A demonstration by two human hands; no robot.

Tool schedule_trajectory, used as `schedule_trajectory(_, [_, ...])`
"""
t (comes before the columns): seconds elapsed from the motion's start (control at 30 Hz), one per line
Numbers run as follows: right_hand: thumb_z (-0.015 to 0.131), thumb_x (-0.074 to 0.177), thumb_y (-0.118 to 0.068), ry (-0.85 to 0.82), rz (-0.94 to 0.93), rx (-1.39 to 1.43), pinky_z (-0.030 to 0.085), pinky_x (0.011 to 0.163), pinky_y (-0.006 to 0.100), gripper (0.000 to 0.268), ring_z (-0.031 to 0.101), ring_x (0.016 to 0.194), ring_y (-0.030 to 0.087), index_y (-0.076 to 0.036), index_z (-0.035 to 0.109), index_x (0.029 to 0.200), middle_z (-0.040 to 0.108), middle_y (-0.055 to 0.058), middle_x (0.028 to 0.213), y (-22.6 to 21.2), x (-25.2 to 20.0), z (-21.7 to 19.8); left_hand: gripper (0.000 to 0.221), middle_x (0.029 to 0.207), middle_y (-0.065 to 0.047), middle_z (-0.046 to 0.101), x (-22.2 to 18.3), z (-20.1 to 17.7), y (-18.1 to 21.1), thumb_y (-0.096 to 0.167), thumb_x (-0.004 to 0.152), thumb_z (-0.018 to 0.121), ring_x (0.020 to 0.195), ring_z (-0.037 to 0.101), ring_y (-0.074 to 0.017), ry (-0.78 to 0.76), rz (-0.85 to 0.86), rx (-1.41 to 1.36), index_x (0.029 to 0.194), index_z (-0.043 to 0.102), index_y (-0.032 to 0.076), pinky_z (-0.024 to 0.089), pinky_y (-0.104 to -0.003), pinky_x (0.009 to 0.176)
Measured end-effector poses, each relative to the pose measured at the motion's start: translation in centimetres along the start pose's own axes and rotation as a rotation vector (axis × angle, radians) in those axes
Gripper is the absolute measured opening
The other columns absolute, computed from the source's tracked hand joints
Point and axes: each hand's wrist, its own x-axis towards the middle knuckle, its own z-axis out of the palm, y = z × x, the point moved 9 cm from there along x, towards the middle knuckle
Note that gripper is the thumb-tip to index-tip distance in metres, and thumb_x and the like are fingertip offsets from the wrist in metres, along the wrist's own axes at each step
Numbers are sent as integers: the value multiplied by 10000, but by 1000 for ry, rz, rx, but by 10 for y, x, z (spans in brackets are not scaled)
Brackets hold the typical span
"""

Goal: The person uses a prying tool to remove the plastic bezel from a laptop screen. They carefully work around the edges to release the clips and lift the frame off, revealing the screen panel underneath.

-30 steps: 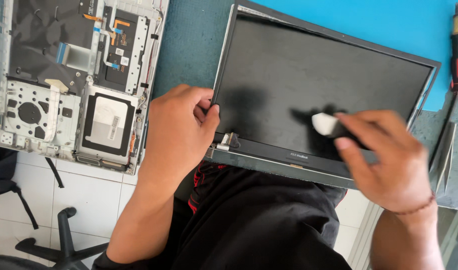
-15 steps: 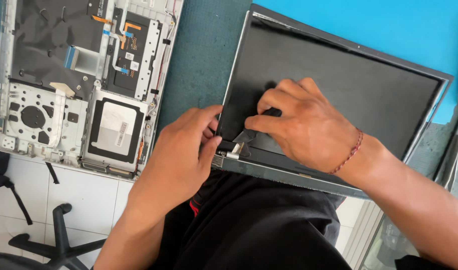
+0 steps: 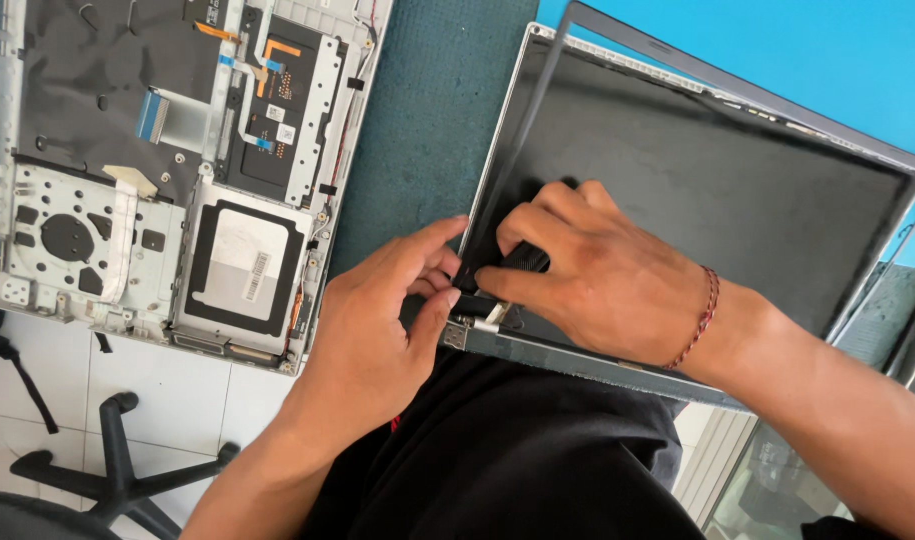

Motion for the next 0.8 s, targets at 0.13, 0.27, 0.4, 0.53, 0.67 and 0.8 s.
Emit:
schedule_trajectory(0.13, [659, 846, 32, -14, -85, -47, 327, 621, 391, 291, 434, 774, 247, -175, 633, 1049, 503, 94, 996, -1, -1, 4, 446, 955, -43, 674, 0, -1, -4, -11, 817, 567, 838, 667, -124, 10, -57, -34, 1251, 542, 90, 547, -239, 840])
schedule_trajectory(0.27, [524, 854, 156, 61, -75, -131, 328, 635, 379, 367, 411, 668, 240, -133, 625, 1056, 497, 122, 913, -2, -3, -3, 428, 965, -40, 665, -2, -1, -5, -13, 827, 558, 846, 657, -127, 25, -48, -37, 1241, 548, 94, 543, -241, 843])
schedule_trajectory(0.4, [806, 816, -137, 57, 104, -226, 364, 626, 377, 290, 455, 657, 205, -145, 639, 1052, 505, 82, 889, 9, -11, -11, 417, 948, -34, 654, -4, 0, -2, -25, 828, 541, 825, 642, -134, 26, -34, -46, 1227, 553, 99, 524, -245, 816])
schedule_trajectory(0.53, [596, 861, -472, -92, 317, -112, 483, 676, 453, 495, 544, 715, 243, -115, 612, 1203, 500, 126, 940, 13, -38, -4, 404, 936, -36, 641, -4, 1, 0, -43, 829, 535, 837, 635, -134, 17, -24, -53, 1204, 567, 102, 527, -245, 818])
schedule_trajectory(0.67, [758, 640, -300, -135, 404, 12, 458, 676, 385, 480, 532, 613, 261, -126, 606, 1060, 515, 56, 908, 9, -59, 21, 409, 954, -49, 624, -3, 2, 0, -55, 825, 509, 860, 632, -152, 13, -30, -69, 1201, 555, 98, 537, -266, 814])
schedule_trajectory(0.8, [686, 509, -19, 0, 413, 19, 404, 672, 364, 467, 524, 645, 242, -61, 603, 966, 520, 67, 851, -1, -60, 25, 419, 982, -50, 644, -2, 1, -3, -22, 837, 526, 869, 645, -145, 21, -77, -103, 1236, 536, 108, 547, -259, 835])
